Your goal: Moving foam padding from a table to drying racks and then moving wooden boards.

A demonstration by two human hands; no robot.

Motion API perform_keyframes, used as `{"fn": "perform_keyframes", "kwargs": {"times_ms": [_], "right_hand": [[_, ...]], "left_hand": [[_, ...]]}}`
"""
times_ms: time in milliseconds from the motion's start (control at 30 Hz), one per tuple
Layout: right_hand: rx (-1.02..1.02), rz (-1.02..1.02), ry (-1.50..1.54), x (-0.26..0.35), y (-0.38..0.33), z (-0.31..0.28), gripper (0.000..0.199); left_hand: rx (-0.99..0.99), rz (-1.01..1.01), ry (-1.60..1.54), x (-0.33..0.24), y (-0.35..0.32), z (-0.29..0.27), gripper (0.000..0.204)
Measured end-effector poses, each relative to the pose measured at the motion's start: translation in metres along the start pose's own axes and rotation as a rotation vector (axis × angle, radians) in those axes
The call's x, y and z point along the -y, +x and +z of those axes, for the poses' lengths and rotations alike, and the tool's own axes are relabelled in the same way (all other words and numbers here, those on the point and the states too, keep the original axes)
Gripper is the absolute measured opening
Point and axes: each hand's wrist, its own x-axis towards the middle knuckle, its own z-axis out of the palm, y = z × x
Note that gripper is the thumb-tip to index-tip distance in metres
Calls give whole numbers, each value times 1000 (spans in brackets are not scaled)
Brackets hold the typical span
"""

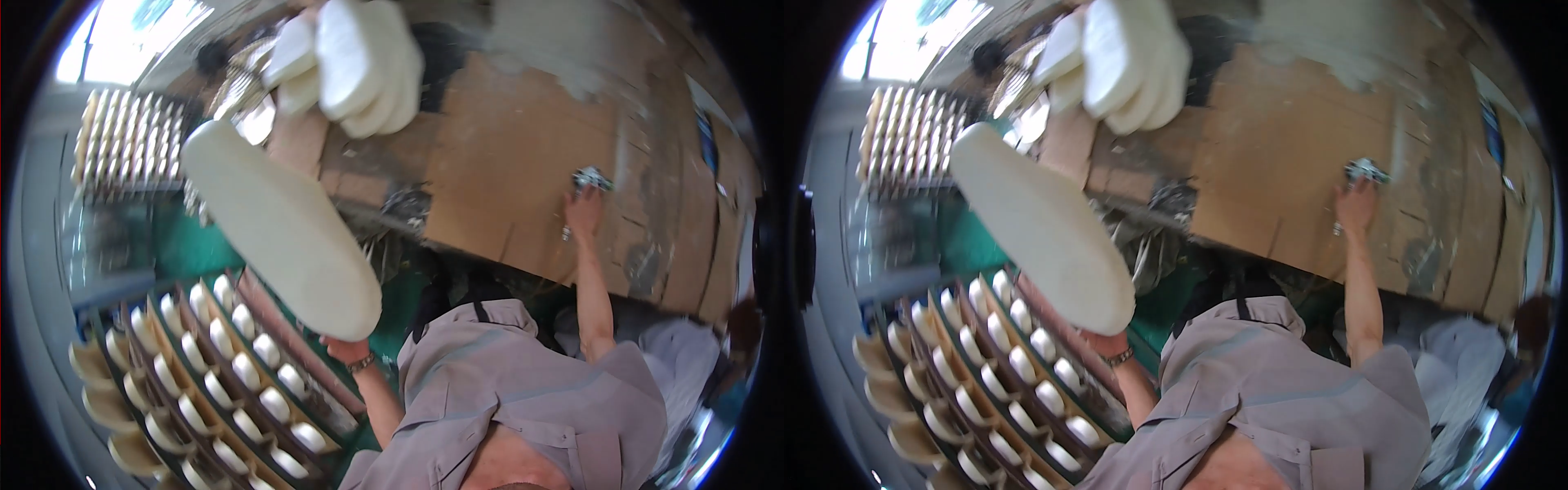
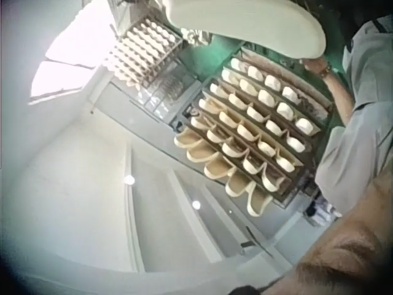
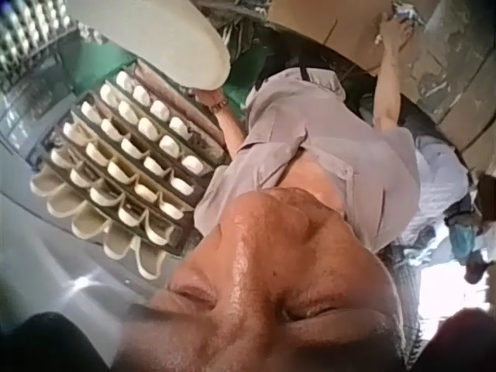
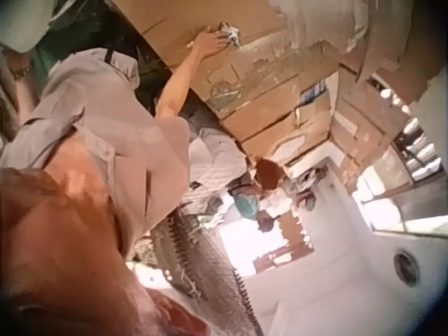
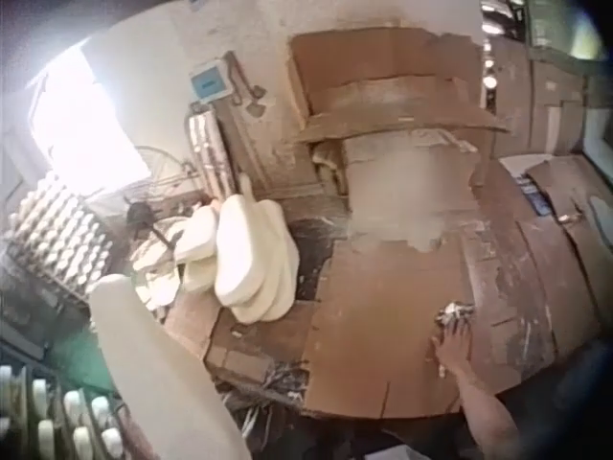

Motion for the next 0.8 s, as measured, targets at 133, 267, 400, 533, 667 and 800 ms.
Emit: {"fn": "perform_keyframes", "kwargs": {"times_ms": [133, 267, 400, 533, 667, 800], "right_hand": [[-37, -155, 68, 43, -40, -35, 58], [126, -372, 346, 99, -91, -46, 50], [378, -624, 636, 189, -146, -66, 45], [615, -705, 897, 295, -191, -98, 46], [1013, -588, 990, 401, -207, -128, 49], [1290, -339, 1342, 494, -204, -162, 66]], "left_hand": [[-302, 182, -39, -18, -34, -28, 70], [-499, 200, -80, -30, -60, -60, 70], [-609, 194, -143, -45, -85, -107, 68], [-658, 147, -156, -70, -104, -153, 71], [-525, 116, -69, -113, -121, -207, 66], [-259, 26, -68, -174, -110, -228, 67]]}}
